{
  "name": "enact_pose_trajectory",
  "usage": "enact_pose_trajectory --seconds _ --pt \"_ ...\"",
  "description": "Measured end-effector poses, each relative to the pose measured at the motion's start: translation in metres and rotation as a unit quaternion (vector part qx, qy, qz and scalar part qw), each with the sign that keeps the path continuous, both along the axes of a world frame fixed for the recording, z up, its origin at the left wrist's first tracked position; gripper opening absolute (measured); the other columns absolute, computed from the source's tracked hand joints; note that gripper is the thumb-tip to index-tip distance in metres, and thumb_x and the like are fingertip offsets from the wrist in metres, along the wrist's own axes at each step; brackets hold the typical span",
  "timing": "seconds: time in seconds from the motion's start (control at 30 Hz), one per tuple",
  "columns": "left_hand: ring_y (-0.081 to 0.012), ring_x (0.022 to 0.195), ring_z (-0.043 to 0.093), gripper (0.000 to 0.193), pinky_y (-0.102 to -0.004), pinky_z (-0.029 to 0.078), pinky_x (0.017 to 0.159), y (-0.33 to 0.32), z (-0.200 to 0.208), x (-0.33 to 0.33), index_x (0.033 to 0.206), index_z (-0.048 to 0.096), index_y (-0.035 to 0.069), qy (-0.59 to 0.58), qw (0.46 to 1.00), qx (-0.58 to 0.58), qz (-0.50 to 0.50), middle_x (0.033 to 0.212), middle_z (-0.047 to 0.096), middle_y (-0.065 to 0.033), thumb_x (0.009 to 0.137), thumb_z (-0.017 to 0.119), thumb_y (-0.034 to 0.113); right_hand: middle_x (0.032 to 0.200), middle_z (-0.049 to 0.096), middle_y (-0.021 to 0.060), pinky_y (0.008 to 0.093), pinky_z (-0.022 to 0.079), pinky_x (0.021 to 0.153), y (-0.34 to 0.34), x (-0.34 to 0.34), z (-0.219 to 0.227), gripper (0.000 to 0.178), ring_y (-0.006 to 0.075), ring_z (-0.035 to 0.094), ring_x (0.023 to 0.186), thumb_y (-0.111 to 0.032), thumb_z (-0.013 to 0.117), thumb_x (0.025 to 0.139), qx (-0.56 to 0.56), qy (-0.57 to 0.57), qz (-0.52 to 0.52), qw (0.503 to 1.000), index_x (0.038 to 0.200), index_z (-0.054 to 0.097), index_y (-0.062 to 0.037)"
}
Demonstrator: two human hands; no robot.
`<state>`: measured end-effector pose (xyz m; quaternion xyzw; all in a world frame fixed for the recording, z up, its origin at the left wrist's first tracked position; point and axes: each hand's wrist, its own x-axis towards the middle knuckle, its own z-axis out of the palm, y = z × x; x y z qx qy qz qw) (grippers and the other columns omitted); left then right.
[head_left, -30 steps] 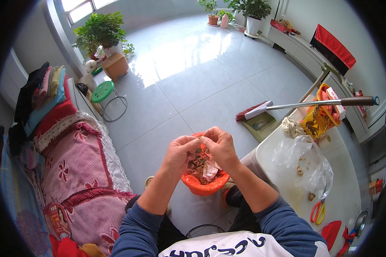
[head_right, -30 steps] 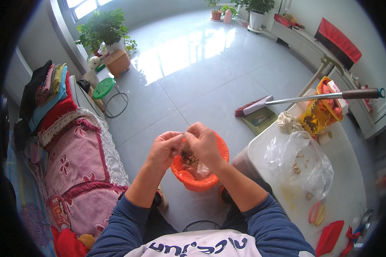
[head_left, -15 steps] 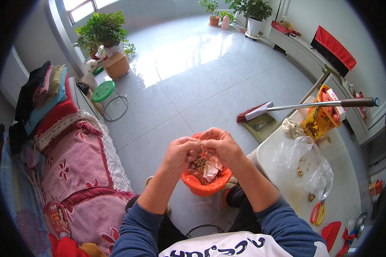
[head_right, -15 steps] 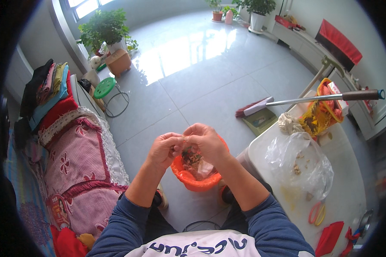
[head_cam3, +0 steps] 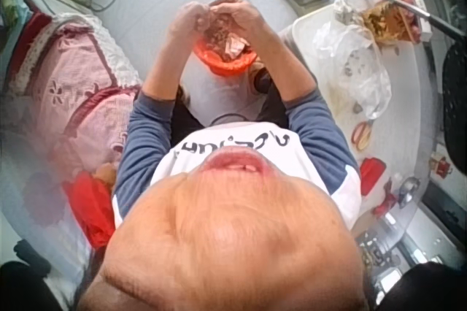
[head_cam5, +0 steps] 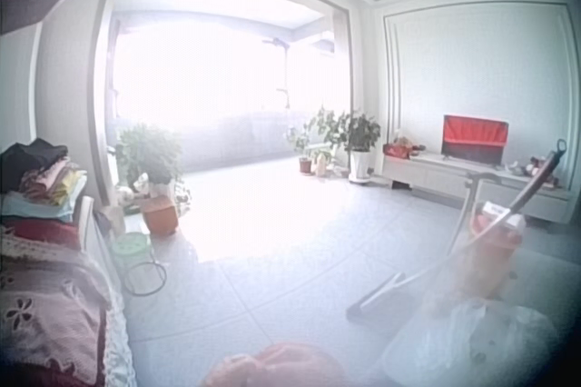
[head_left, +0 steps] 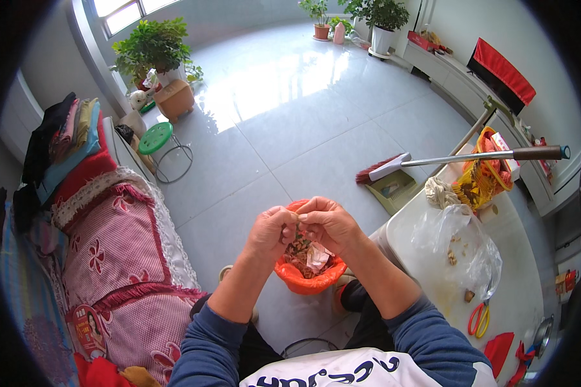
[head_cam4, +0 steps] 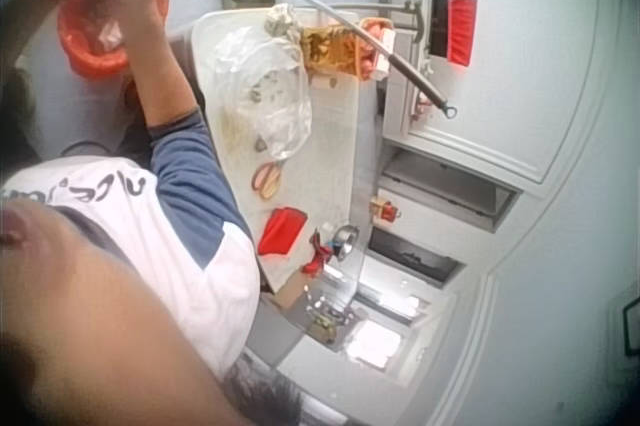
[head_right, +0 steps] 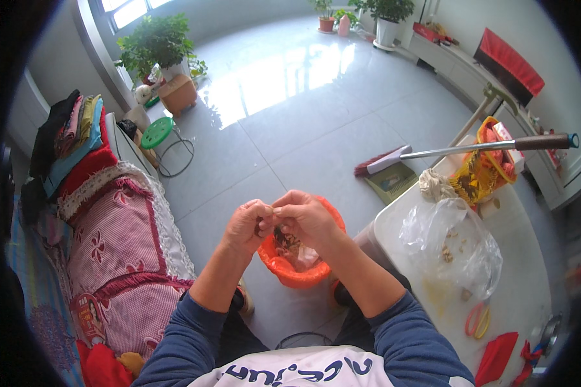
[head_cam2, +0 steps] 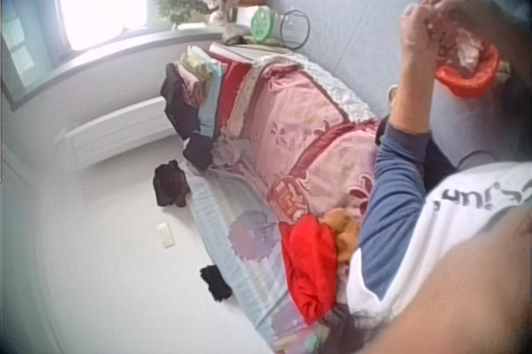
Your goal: The person sits and repeatedly picks up small nut-like items, peels their outer shells by hand, and places the peeled kernels into a small orange bowl. Shells and debris are discarded into the same bowl or nearby. The person continues this one-at-a-time peeling process throughout the clip.
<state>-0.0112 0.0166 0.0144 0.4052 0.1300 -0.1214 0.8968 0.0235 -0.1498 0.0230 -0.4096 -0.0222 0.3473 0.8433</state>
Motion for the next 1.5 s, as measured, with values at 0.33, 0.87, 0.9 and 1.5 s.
enact_pose_trajectory --seconds 0.33,0.87,0.9,1.5 --pt "-0.0066 0.048 0.038 0.014 -0.0206 0.028 0.041 -0.001 0.002 0.002 0.067 0.052 0.006 0.009 0.999 0.034 0.009 0.062 0.049 -0.0007 0.078 0.058 -0.001 0.09 0.069 0.0102 0.0274 0.053 0.07 0.008 -0.008 0.002 0.016 0.0152 0.064 0.077 -0.003 0.059 0.091 -0.206 -0.318 -0.038 0.925 0.103 0.066 0.0048" --pt "-0.0067 0.048 0.037 0.009 -0.0206 0.026 0.041 -0.003 0.007 0.003 0.072 0.055 0.004 0.045 0.996 0.067 0.044 0.061 0.048 -0.0002 0.077 0.055 -0.003 0.082 0.064 0.0166 0.0352 0.05 0.068 0.014 -0.021 0.006 0.006 0.0272 0.063 0.075 -0.003 0.058 0.09 -0.374 -0.451 -0.212 0.782 0.095 0.059 0.0006" --pt "-0.0066 0.048 0.038 0.008 -0.0204 0.027 0.042 -0.003 0.006 0.003 0.073 0.056 0.003 0.044 0.995 0.079 0.051 0.062 0.048 -0.0001 0.077 0.057 -0.003 0.082 0.064 0.0168 0.0353 0.05 0.068 0.012 -0.019 0.007 0.007 0.0275 0.063 0.075 -0.004 0.059 0.09 -0.367 -0.456 -0.226 0.779 0.094 0.06 0.0009" --pt "-0.0047 0.063 0.048 0.007 -0.0193 0.037 0.05 0.002 0.001 0.001 0.084 0.061 0.002 -0.012 0.999 0.041 -0.01 0.074 0.058 -0.0008 0.084 0.067 0.007 0.087 0.067 0.0131 0.0327 0.052 0.07 0.006 -0.011 -0.002 0.01 0.0237 0.064 0.078 -0.003 0.062 0.086 -0.358 -0.517 -0.14 0.765 0.094 0.069 -0.0014"
